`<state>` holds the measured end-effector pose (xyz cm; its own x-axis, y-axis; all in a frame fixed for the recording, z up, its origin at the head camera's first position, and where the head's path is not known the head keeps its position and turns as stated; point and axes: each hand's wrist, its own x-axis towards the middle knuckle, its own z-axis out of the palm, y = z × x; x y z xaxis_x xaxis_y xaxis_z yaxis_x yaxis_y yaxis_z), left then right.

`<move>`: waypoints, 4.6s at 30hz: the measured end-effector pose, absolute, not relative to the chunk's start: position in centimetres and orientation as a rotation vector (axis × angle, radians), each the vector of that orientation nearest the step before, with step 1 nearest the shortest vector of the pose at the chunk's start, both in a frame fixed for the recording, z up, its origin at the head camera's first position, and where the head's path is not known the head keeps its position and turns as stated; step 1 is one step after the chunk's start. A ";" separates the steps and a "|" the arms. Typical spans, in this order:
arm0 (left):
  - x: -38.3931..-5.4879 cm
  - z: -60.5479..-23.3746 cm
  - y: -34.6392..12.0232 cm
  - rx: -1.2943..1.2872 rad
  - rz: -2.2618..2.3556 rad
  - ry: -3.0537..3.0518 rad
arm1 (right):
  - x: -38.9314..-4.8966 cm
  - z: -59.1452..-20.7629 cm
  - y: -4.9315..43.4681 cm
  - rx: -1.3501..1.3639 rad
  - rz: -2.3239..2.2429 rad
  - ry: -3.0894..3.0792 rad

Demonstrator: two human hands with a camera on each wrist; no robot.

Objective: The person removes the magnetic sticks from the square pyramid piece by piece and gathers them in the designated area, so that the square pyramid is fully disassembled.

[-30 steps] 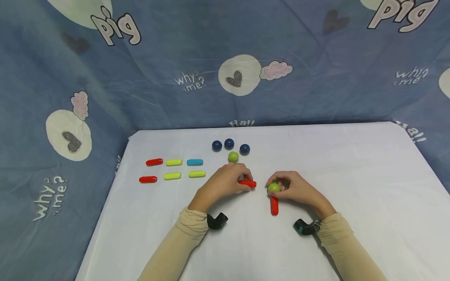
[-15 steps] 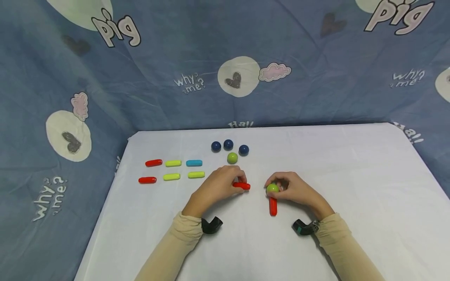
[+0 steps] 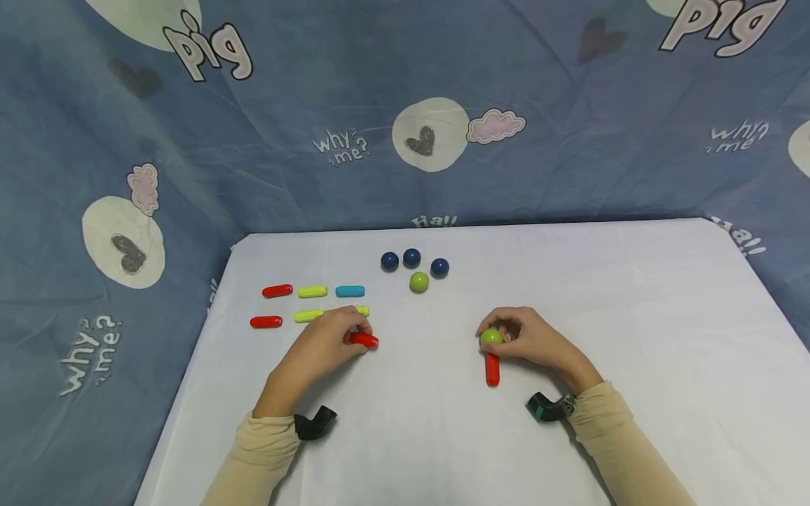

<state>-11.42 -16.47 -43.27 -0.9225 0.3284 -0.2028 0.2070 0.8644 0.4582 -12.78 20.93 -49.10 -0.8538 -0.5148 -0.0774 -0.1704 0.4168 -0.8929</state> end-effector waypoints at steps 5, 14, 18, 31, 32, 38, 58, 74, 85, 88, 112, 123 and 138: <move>-10.7 -43.2 -21.0 0.311 0.619 2.787 | -12.6 -49.2 21.1 -0.579 -1.417 2.343; -10.4 -42.2 -27.0 0.052 0.537 2.756 | -12.6 -49.4 21.2 -0.594 -1.409 2.356; -10.5 -42.0 -27.9 0.017 0.529 2.726 | -12.7 -49.3 21.2 -0.598 -1.403 2.363; -10.2 -41.6 -29.4 -0.056 0.548 2.655 | -12.9 -49.3 21.1 -0.599 -1.402 2.366; -10.2 -41.6 -29.4 -0.056 0.548 2.653 | -12.9 -49.3 21.1 -0.598 -1.403 2.364; -10.0 -41.5 -29.5 -0.075 0.542 2.638 | -12.8 -49.3 21.0 -0.590 -1.404 2.354; -10.0 -41.5 -29.6 -0.096 0.535 2.618 | -12.9 -49.3 20.8 -0.610 -1.420 2.367; -10.1 -41.1 -29.3 -0.087 0.543 2.686 | -13.0 -49.3 21.2 -0.678 -1.444 2.329; -9.5 -40.2 -27.3 0.058 0.613 2.850 | -13.0 -49.1 21.3 -0.664 -1.456 2.306; -9.5 -40.2 -26.0 0.147 0.652 2.896 | -13.0 -49.0 21.4 -0.655 -1.464 2.302; -10.2 -45.4 -8.9 0.614 0.873 2.716 | -12.8 -49.6 20.9 -0.625 -1.464 2.384; -11.3 -46.4 -4.5 0.648 0.854 2.703 | -13.2 -49.5 21.1 -0.674 -1.467 2.342; -11.4 -46.7 -4.6 0.699 0.831 2.693 | -12.9 -49.5 21.2 -0.670 -1.470 2.327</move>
<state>-11.41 -4.58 -46.68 -0.8578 0.5073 -0.0826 0.3726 0.7244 0.5800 -12.92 21.20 -49.50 -0.8435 -0.5370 -0.0101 -0.2217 0.3652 -0.9041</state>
